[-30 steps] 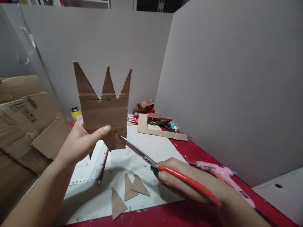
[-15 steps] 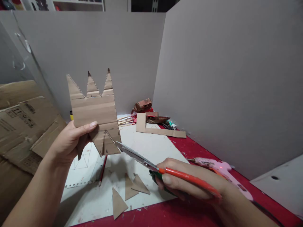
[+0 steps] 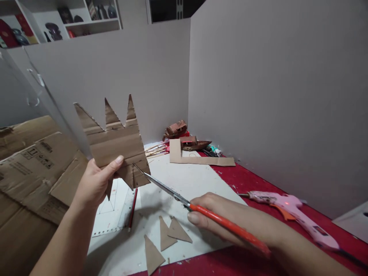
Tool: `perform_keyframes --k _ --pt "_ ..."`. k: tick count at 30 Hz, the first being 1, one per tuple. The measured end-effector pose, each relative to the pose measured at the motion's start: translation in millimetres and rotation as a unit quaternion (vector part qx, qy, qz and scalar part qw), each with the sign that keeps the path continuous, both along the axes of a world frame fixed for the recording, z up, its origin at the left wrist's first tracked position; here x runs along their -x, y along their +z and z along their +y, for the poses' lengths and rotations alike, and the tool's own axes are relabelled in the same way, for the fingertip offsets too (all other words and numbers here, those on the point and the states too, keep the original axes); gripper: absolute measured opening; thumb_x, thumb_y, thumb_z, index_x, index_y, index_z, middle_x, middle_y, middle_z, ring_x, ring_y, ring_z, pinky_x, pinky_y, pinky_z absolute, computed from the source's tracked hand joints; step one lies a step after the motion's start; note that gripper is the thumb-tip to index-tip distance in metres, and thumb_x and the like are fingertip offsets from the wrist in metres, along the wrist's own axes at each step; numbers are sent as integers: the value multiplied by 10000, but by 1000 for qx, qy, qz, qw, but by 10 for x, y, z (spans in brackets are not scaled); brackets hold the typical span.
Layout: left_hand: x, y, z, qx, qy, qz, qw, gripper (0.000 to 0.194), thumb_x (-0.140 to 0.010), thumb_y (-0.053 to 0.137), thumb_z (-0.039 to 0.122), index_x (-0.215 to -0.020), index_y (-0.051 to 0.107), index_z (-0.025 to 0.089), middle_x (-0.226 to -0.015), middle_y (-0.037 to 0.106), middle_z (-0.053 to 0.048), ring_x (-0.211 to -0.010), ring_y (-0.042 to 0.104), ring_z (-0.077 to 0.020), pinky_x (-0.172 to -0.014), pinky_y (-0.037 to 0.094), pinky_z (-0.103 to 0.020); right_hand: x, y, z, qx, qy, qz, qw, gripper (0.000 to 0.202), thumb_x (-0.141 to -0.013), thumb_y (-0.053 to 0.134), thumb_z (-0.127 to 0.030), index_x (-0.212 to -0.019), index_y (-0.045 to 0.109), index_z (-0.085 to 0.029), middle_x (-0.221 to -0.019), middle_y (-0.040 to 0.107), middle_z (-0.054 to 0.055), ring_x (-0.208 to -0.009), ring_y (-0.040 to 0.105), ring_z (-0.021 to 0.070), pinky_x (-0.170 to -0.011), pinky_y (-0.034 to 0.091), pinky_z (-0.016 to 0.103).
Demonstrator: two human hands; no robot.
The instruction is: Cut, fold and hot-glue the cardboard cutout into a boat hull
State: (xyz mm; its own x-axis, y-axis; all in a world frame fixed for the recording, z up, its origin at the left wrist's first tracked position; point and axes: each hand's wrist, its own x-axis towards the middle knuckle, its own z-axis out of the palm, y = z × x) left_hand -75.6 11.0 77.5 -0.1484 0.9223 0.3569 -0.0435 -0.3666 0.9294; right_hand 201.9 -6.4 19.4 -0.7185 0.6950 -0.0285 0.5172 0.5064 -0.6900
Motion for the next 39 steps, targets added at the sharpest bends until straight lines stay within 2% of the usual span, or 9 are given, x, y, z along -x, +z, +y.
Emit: perform_keyframes --k 4,10,16,18,20,22,27,31,39 --pt "2 -8 -18 4 5 9 1000 217 -654 836 246 -820 714 179 -846 756 -46 -727 704 -182 -601 560 -233 -12 39 -13 -3 -2 -17 1000 612 -915 209 -728 -641 347 -198 -583 357 -26 -499 302 89 -445 244 231" --pt "116 -12 72 51 -21 -15 998 268 -647 833 243 -881 719 183 -819 734 -17 -645 659 -133 -547 523 -203 58 -82 38 -7 19 38 999 593 -887 324 -741 -651 360 -199 -592 363 -35 -519 297 90 -458 255 229" --pt "168 22 50 55 -49 -8 997 198 -669 818 251 -823 714 180 -735 689 -18 -557 605 -114 -466 500 -186 82 -64 43 117 102 88 984 629 -888 171 -770 -692 371 -207 -561 378 -36 -483 356 94 -441 312 221" --pt "167 37 26 65 -60 0 996 195 -660 824 258 -795 703 185 -668 660 -4 -511 587 -114 -419 485 -185 88 -83 44 80 87 71 990 615 -892 203 -761 -706 381 -203 -601 416 -22 -521 382 104 -485 347 231" --pt "152 40 14 77 -75 7 994 217 -648 831 273 -796 697 188 -634 643 4 -487 589 -126 -389 485 -201 106 -117 41 6 38 54 998 579 -896 298 -736 -724 405 -194 -665 462 -4 -579 398 116 -553 368 248" --pt "120 30 15 90 -93 12 992 221 -645 833 291 -770 685 184 -596 626 9 -459 585 -135 -367 483 -216 135 -144 26 -19 11 53 998 553 -895 356 -717 -748 427 -188 -698 476 0 -608 401 121 -585 368 255" --pt "2 -2 17 87 -95 -21 991 241 -645 839 284 -691 633 169 -547 575 31 -442 546 -116 -369 492 -214 222 -147 -47 53 18 122 991 630 -903 241 -743 -716 444 -176 -645 447 -3 -576 397 116 -534 353 242" --pt "-55 -14 -19 74 -86 -34 993 269 -670 827 288 -653 594 157 -539 538 44 -444 501 -89 -385 487 -193 230 -188 -77 80 -7 153 985 641 -898 282 -742 -797 503 -149 -624 467 -4 -546 429 111 -508 355 233" --pt "-94 -31 -52 107 -78 -42 990 263 -670 827 290 -778 618 171 -612 588 48 -507 541 -101 -435 490 -201 204 -272 -83 101 -31 179 978 664 -878 316 -762 -798 531 -139 -557 444 -24 -475 417 93 -443 304 219"
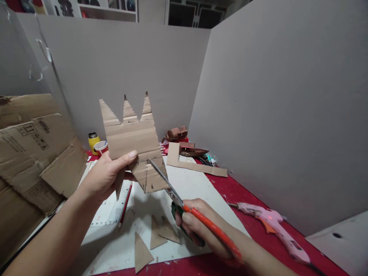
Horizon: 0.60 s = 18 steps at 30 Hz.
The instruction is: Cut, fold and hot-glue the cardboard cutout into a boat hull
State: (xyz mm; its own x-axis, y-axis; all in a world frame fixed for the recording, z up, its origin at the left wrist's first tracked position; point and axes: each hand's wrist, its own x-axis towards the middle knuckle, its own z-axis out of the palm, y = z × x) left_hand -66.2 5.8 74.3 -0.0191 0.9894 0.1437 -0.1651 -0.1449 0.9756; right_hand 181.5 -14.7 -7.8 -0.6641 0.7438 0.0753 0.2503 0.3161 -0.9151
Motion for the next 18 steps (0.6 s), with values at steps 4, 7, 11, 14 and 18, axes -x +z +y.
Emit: perform_keyframes --k 4,7,11,14,18 --pt "-14 -3 -5 11 -6 -5 1000 293 -685 814 302 -883 645 166 -706 648 16 -572 589 -121 -473 522 -221 17 -25 -22 13 -6 15 1000 646 -861 349 -770 -749 505 -153 -548 426 -31 -456 397 82 -422 281 213" --pt "-11 -15 -7 7 -16 -5 1000 356 -714 796 307 -1009 644 178 -846 690 -14 -668 633 -142 -507 554 -235 19 -40 -41 38 -11 25 999 632 -849 380 -771 -727 487 -160 -535 396 -44 -440 373 74 -408 268 204" --pt "11 -35 -4 -15 -18 -5 1000 452 -723 795 304 -1122 611 199 -942 701 -28 -722 649 -143 -533 560 -221 -3 -54 -44 87 6 37 996 648 -828 372 -795 -765 499 -162 -538 403 -43 -429 387 82 -398 302 196" --pt "25 -39 -5 -18 -19 -9 1000 449 -717 803 286 -1111 609 190 -889 698 -18 -704 645 -129 -557 552 -207 -26 -35 -22 89 34 39 995 656 -829 359 -797 -779 500 -159 -570 425 -27 -459 400 86 -414 314 196" --pt "30 -33 -7 -15 -36 -16 999 470 -723 796 270 -1144 604 191 -916 711 -31 -749 667 -152 -577 556 -221 -41 18 0 69 57 30 996 622 -852 352 -774 -756 458 -169 -598 407 -24 -503 398 88 -442 317 194"
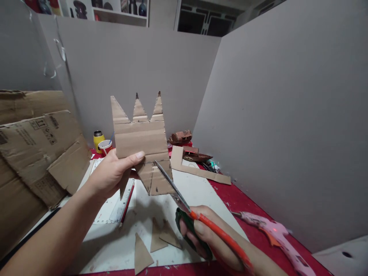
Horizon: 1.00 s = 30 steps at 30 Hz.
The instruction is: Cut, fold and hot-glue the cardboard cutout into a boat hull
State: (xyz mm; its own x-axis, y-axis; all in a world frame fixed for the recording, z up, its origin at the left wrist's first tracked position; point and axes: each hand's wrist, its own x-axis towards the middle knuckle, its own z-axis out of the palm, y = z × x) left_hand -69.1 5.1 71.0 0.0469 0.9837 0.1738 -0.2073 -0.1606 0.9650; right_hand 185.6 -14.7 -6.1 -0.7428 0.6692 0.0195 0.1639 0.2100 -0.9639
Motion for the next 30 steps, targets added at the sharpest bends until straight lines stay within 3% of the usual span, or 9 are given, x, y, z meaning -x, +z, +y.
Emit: perform_keyframes --k 6,12,18,30 --pt "-9 -9 0 -9 -1 2 1000 569 -742 778 287 -1267 577 200 -1041 720 -74 -846 690 -200 -622 574 -252 18 -30 -37 11 -29 -9 999 626 -850 334 -784 -781 460 -175 -573 390 -40 -476 373 85 -419 290 193" --pt "-6 -15 1 -9 4 4 1000 502 -745 780 289 -1211 616 195 -985 727 -54 -782 682 -170 -579 558 -221 44 -96 -47 -16 -41 15 999 548 -900 377 -701 -694 404 -193 -534 347 -62 -432 339 65 -403 244 199" --pt "-15 1 0 -17 -36 -10 999 449 -779 747 271 -1208 633 200 -1085 713 -73 -879 683 -202 -597 557 -244 69 -101 -72 -17 -61 30 998 542 -901 403 -687 -669 402 -197 -476 335 -74 -415 292 61 -398 205 214" --pt "-20 29 -27 -20 -29 0 999 453 -759 757 294 -1187 641 203 -1146 703 -84 -909 690 -212 -594 541 -241 83 -65 -101 -9 -61 33 998 545 -900 410 -684 -638 390 -207 -428 341 -75 -377 279 57 -381 179 223"
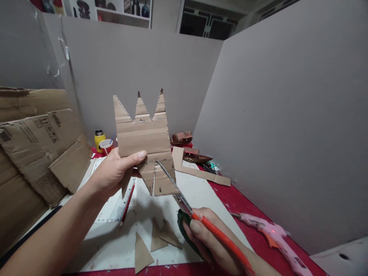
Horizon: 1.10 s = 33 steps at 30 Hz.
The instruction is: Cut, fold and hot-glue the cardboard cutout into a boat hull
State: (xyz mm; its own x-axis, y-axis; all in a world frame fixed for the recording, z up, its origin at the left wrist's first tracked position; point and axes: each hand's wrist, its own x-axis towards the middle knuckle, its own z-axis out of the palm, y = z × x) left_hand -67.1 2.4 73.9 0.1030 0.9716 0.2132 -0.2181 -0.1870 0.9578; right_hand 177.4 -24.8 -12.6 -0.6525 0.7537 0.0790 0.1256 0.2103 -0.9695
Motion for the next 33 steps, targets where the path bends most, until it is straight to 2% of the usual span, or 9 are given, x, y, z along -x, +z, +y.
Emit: perform_keyframes --k 6,12,19,25,29,33 --pt "3 12 -11 -12 2 1 1000 473 -747 766 280 -1194 634 199 -1126 709 -77 -897 692 -209 -582 538 -237 -19 7 -15 12 5 -10 1000 588 -864 379 -751 -649 404 -204 -427 343 -71 -371 281 62 -383 191 218" --pt "7 8 -1 2 1 -7 1000 433 -729 784 265 -1136 653 190 -1059 723 -68 -857 692 -190 -628 560 -243 -49 -29 -47 25 4 -6 1000 575 -876 336 -749 -727 414 -199 -565 360 -48 -464 357 83 -432 257 211" --pt "-7 15 -10 7 34 -15 999 467 -698 797 270 -1132 658 170 -1036 731 -76 -838 703 -204 -615 575 -247 -27 -52 -61 30 5 6 1000 575 -875 344 -749 -706 406 -203 -509 346 -65 -415 312 68 -401 228 201" --pt "6 -1 9 0 40 -14 999 314 -684 804 257 -960 680 173 -836 713 -20 -694 666 -149 -562 542 -218 -26 -25 -53 36 -5 -5 999 594 -850 365 -772 -712 431 -198 -471 365 -70 -387 322 67 -381 229 196" --pt "11 -12 18 -1 50 -14 999 214 -681 814 264 -777 651 164 -599 591 47 -501 540 -82 -454 453 -172 -18 -5 -45 38 -3 -7 999 592 -848 359 -775 -684 406 -209 -439 347 -77 -367 302 67 -369 223 199" --pt "6 -6 12 -6 44 -20 999 216 -684 816 263 -762 640 167 -616 592 42 -536 558 -90 -476 472 -175 -18 32 -51 19 -13 -19 1000 583 -850 363 -768 -650 384 -221 -425 325 -75 -374 294 76 -381 220 220"
